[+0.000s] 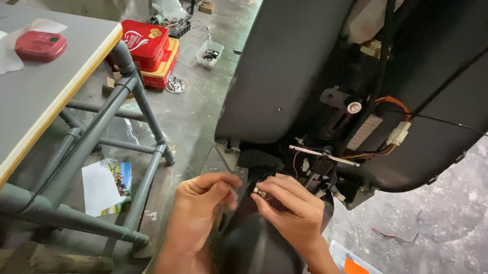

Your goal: The person works on the rear electrical assembly of a scooter, removing a cylindrical component, manipulating wires, and reattaching the component with a tool. The person uses a screwdriver to secure the part and adjusts wiring connections throughout the process.

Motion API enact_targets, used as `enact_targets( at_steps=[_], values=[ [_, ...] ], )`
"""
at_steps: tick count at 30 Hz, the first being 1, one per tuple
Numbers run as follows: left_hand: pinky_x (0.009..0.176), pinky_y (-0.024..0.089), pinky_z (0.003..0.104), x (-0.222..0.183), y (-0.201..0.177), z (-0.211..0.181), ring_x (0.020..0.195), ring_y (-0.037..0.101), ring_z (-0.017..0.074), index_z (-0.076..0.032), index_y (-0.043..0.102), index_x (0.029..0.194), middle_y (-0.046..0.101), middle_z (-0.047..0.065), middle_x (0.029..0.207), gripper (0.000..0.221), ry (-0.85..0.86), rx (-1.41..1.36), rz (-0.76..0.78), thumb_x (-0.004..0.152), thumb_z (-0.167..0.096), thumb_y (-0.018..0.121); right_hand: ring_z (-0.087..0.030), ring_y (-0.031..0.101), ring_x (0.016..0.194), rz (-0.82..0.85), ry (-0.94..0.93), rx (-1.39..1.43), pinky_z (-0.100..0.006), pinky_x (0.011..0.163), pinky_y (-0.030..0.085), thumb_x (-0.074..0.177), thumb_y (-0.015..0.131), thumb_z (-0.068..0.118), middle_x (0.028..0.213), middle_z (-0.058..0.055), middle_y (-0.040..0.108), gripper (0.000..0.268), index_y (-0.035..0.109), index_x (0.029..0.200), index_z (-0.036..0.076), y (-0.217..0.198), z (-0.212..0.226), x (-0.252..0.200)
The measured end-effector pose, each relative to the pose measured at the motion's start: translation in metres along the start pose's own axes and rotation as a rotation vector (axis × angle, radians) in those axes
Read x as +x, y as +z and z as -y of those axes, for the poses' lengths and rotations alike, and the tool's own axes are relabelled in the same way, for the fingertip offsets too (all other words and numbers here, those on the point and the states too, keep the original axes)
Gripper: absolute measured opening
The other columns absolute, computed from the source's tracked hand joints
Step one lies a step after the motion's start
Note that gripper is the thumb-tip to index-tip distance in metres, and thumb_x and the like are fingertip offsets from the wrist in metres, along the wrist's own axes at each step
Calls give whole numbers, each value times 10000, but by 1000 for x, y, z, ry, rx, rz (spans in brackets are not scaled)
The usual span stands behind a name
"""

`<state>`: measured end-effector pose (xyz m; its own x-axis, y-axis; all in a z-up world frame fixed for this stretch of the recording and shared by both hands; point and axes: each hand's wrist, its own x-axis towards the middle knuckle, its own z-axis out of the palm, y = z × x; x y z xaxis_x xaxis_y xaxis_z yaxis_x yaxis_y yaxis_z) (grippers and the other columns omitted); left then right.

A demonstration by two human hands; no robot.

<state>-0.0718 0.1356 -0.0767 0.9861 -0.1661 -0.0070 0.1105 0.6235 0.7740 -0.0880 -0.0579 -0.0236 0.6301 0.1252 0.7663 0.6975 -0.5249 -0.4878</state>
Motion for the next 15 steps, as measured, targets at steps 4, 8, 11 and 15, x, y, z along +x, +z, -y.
enact_targets(
  at_steps=[4, 8, 11, 15],
  values=[
    [805, 621, 295, -3, 29, -21, 846, 764, 185, 82, 734, 1132, 792, 126, 982, 272, 5, -13, -102, 912, -58, 656, -236, 728, 841, -4, -79, 69, -332, 791, 600, 744, 873, -22, 932, -107, 730, 276, 718, 973, -17, 4, -16, -11],
    [833, 624, 293, -7, 31, -14, 871, 775, 182, 83, 744, 1102, 807, 120, 977, 264, 47, 95, -150, 854, 10, 689, -241, 726, 843, 36, -164, 47, -355, 846, 616, 762, 870, -23, 915, -99, 718, 259, 713, 969, -6, 4, -20, -10],
    [799, 614, 292, -13, 34, -9, 854, 766, 175, 100, 766, 1055, 808, 134, 934, 239, 117, 254, -164, 822, 54, 752, -231, 734, 837, 70, -272, 26, -388, 894, 619, 774, 879, -8, 921, -89, 720, 253, 712, 963, 11, 5, -28, -11],
    [760, 609, 270, -17, 37, -9, 827, 758, 144, 69, 782, 1014, 809, 112, 895, 193, 107, 388, -124, 823, 40, 773, -281, 711, 858, 133, -385, 64, -414, 896, 615, 784, 856, -38, 987, -128, 701, 269, 709, 1009, -35, 2, -32, -9]
  ],
)
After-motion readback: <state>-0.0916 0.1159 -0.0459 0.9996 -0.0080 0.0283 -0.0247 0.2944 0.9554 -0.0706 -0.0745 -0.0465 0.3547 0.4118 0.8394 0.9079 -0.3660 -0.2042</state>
